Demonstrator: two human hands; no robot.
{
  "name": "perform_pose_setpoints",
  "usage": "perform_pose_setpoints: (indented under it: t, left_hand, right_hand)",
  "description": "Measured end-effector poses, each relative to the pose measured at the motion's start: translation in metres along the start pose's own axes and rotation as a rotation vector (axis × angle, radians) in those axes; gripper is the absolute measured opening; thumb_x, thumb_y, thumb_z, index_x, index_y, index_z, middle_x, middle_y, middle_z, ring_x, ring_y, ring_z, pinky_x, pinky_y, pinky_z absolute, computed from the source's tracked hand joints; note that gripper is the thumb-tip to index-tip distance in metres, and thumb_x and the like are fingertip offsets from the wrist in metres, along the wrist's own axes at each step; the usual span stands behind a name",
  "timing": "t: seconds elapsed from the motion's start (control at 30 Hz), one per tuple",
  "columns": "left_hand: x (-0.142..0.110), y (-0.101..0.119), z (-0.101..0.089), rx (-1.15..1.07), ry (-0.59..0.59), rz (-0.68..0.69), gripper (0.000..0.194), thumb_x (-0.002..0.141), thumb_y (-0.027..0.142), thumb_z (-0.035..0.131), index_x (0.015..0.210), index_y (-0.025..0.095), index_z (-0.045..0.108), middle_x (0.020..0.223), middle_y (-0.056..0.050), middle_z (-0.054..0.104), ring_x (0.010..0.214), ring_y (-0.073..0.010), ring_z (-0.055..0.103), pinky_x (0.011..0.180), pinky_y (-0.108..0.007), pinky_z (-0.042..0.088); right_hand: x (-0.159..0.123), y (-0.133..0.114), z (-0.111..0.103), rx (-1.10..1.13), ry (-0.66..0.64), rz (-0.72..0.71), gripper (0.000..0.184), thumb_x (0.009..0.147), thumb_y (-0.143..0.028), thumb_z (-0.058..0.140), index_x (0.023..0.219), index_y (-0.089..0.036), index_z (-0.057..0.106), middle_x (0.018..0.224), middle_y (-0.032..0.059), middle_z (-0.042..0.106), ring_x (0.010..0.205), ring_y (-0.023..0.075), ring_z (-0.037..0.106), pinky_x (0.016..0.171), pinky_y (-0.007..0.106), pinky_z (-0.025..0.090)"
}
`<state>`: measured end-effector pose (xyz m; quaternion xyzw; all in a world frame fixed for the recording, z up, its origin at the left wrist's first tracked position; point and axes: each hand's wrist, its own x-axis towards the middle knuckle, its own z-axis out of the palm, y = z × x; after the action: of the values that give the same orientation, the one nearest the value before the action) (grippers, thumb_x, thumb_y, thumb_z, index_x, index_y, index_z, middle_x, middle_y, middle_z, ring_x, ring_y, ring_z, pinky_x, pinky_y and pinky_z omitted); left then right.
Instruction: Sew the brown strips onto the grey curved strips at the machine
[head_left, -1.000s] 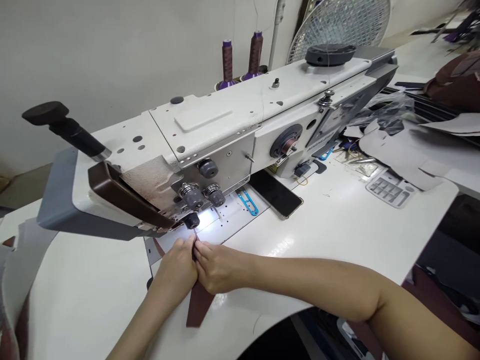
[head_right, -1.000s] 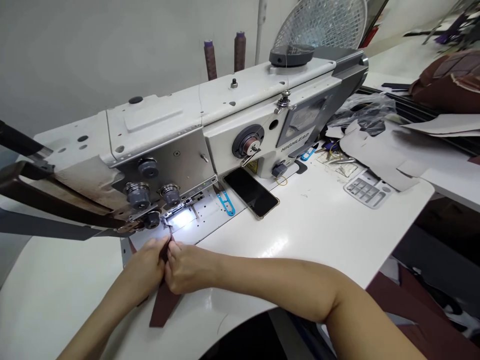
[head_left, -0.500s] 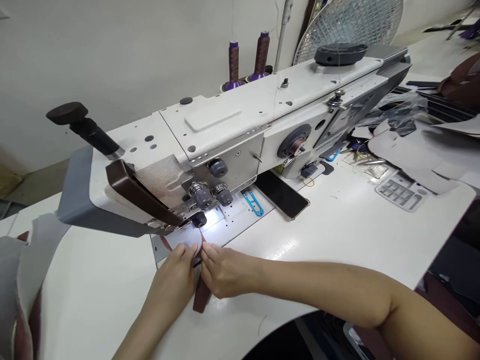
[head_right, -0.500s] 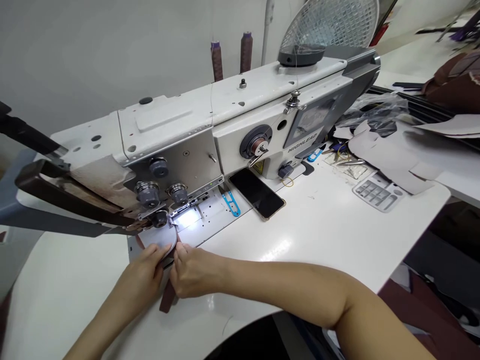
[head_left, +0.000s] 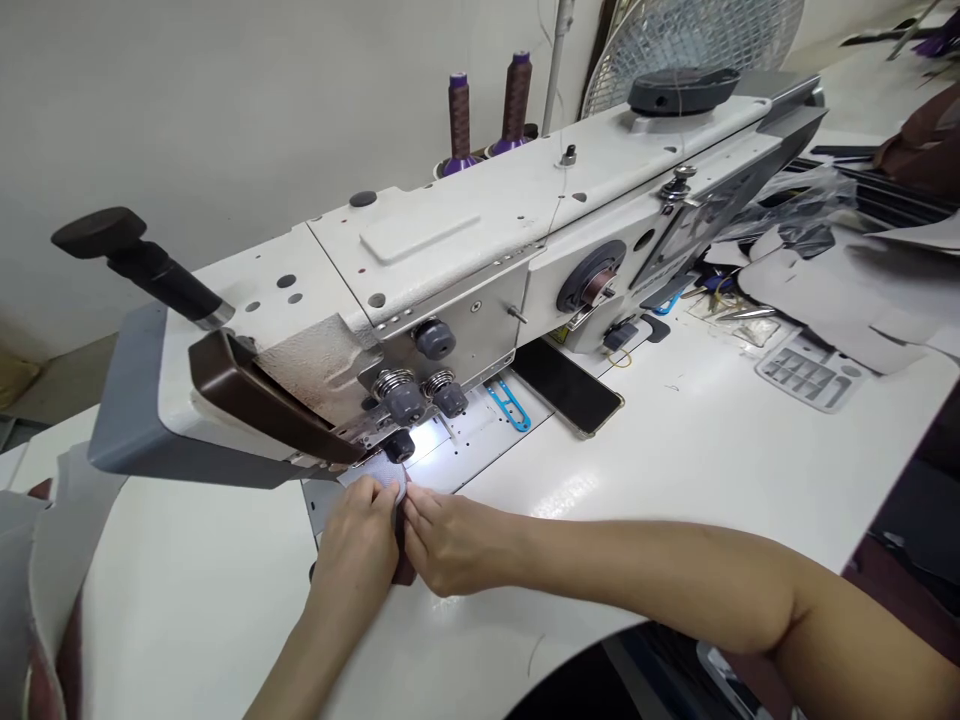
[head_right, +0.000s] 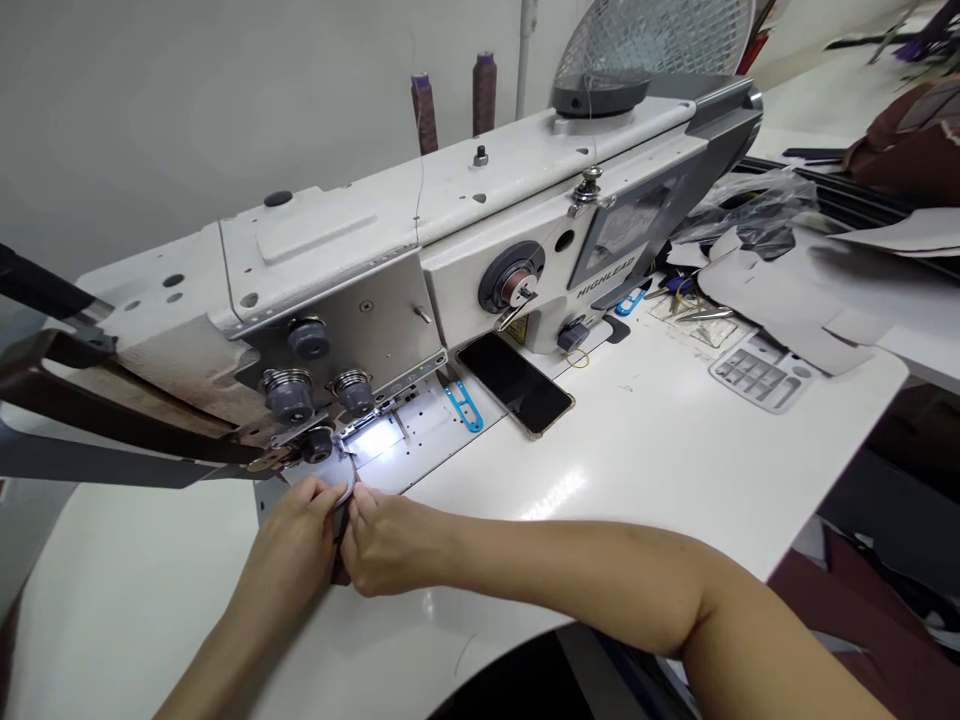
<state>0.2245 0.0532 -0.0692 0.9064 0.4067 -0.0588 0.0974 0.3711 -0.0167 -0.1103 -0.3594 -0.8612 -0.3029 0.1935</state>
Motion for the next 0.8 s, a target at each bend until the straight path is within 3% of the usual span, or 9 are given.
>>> perform_pose_setpoints:
  t: [0.27, 0.47, 0.8]
  left_hand:
    - [0.003, -0.016, 0.015, 0.001, 0.219, 0.167, 0.034, 0.086, 0.011, 0.037, 0.099, 0.014, 0.068, 0.081, -0.007, 0.053, 0.076, -0.0203, 0.05, 0.069, -0.032, 0.043]
    - [0.009, -0.019, 0.016, 0.04, 0.299, 0.238, 0.042, 0.084, 0.006, 0.034, 0.109, 0.013, 0.067, 0.082, -0.007, 0.055, 0.077, -0.0201, 0.05, 0.07, -0.031, 0.044]
    - [0.015, -0.02, 0.013, 0.096, 0.456, 0.416, 0.029, 0.09, 0.006, 0.039, 0.099, 0.009, 0.066, 0.08, -0.008, 0.056, 0.075, -0.0192, 0.051, 0.069, -0.03, 0.043]
  right_hand:
    - [-0.001, -0.001, 0.003, 0.027, -0.005, 0.04, 0.02, 0.087, -0.007, 0.046, 0.086, -0.003, 0.066, 0.084, 0.0196, 0.072, 0.076, 0.0269, 0.069, 0.084, 0.05, 0.052]
    - [-0.001, 0.0, 0.003, 0.028, 0.007, 0.052, 0.021, 0.087, -0.008, 0.047, 0.087, -0.002, 0.067, 0.087, 0.0202, 0.072, 0.085, 0.0288, 0.07, 0.094, 0.051, 0.05]
    - [-0.001, -0.001, 0.005, 0.068, -0.066, 0.081, 0.027, 0.089, -0.007, 0.042, 0.1, 0.004, 0.064, 0.1, 0.0248, 0.07, 0.099, 0.0299, 0.068, 0.104, 0.05, 0.046]
